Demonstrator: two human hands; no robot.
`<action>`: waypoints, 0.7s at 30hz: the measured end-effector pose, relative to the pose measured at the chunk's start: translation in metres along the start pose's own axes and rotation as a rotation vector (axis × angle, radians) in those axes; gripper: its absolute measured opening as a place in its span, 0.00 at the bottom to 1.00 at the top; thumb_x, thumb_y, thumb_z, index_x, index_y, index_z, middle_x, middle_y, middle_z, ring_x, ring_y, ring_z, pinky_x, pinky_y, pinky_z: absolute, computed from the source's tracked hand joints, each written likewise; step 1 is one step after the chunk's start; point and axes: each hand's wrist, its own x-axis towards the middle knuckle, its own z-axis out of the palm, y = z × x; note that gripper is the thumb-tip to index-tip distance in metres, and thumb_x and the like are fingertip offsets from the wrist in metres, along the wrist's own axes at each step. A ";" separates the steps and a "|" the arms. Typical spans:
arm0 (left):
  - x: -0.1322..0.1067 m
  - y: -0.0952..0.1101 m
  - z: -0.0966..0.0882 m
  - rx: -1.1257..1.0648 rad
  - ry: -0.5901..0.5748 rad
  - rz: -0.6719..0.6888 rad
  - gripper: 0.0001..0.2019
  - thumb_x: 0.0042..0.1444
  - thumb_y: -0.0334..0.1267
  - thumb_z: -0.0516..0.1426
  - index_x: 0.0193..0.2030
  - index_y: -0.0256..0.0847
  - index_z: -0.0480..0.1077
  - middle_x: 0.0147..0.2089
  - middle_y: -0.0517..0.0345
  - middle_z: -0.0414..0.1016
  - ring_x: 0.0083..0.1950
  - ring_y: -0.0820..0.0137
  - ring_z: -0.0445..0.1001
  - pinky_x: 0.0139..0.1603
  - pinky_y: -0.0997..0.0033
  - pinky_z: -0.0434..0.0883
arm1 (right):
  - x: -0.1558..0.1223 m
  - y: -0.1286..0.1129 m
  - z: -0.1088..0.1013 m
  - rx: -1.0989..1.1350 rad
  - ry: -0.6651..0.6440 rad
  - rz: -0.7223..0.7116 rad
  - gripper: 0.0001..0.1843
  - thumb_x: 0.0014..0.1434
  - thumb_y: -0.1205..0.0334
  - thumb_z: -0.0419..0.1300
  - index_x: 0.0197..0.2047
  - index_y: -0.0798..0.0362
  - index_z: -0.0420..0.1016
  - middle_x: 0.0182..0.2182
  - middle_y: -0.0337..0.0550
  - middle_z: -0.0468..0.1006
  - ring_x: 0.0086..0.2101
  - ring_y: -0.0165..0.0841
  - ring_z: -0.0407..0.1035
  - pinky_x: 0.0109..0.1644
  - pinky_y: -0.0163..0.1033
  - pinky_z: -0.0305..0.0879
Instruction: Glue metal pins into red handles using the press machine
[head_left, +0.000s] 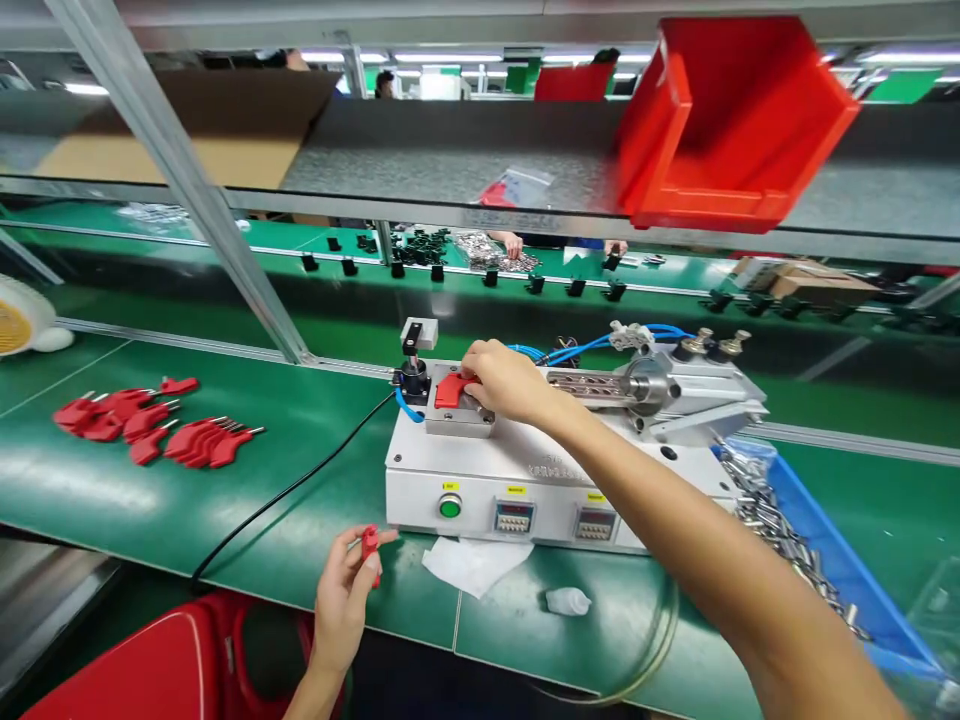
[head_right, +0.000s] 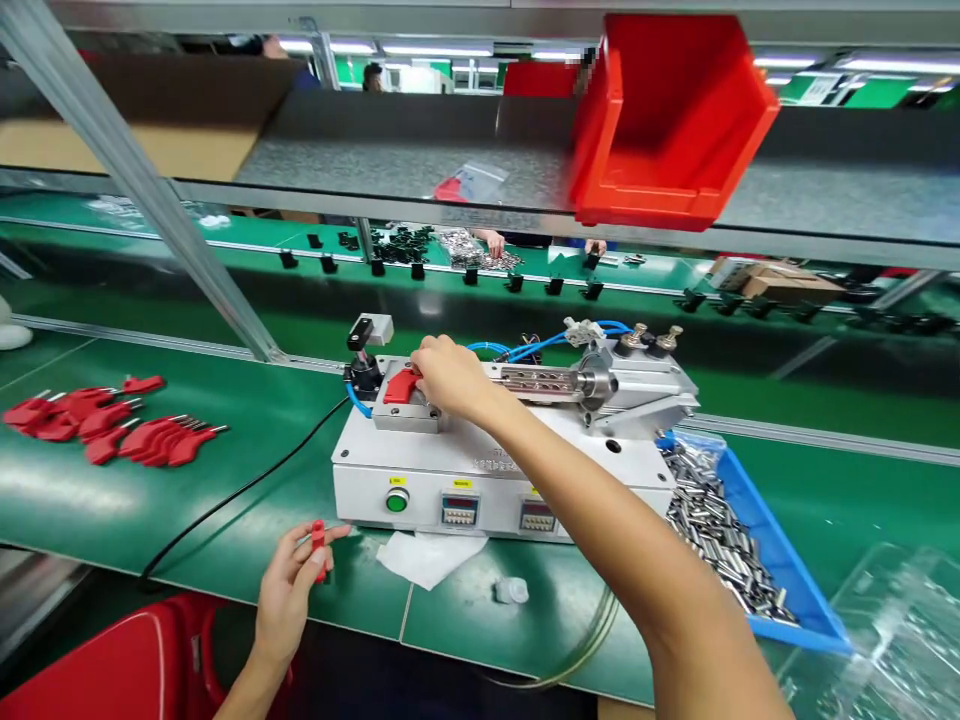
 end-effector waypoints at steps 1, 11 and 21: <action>0.001 0.002 0.000 0.017 0.006 0.007 0.25 0.58 0.55 0.64 0.53 0.40 0.68 0.48 0.43 0.83 0.36 0.66 0.77 0.33 0.69 0.73 | 0.004 -0.003 -0.002 -0.029 -0.029 0.012 0.05 0.63 0.75 0.63 0.39 0.57 0.78 0.48 0.52 0.77 0.48 0.43 0.69 0.40 0.42 0.62; 0.051 0.138 0.052 0.502 0.039 0.764 0.17 0.64 0.39 0.59 0.59 0.42 0.69 0.47 0.53 0.76 0.45 0.66 0.76 0.47 0.66 0.75 | -0.050 0.033 -0.022 0.437 0.450 -0.079 0.02 0.65 0.67 0.60 0.38 0.55 0.73 0.39 0.45 0.78 0.40 0.37 0.72 0.46 0.41 0.65; 0.111 0.216 0.145 1.456 -0.200 0.799 0.07 0.68 0.34 0.53 0.47 0.38 0.73 0.47 0.48 0.75 0.45 0.58 0.76 0.37 0.61 0.71 | -0.160 0.059 0.036 0.152 0.345 0.034 0.09 0.69 0.60 0.52 0.39 0.51 0.71 0.38 0.49 0.78 0.38 0.42 0.73 0.39 0.43 0.68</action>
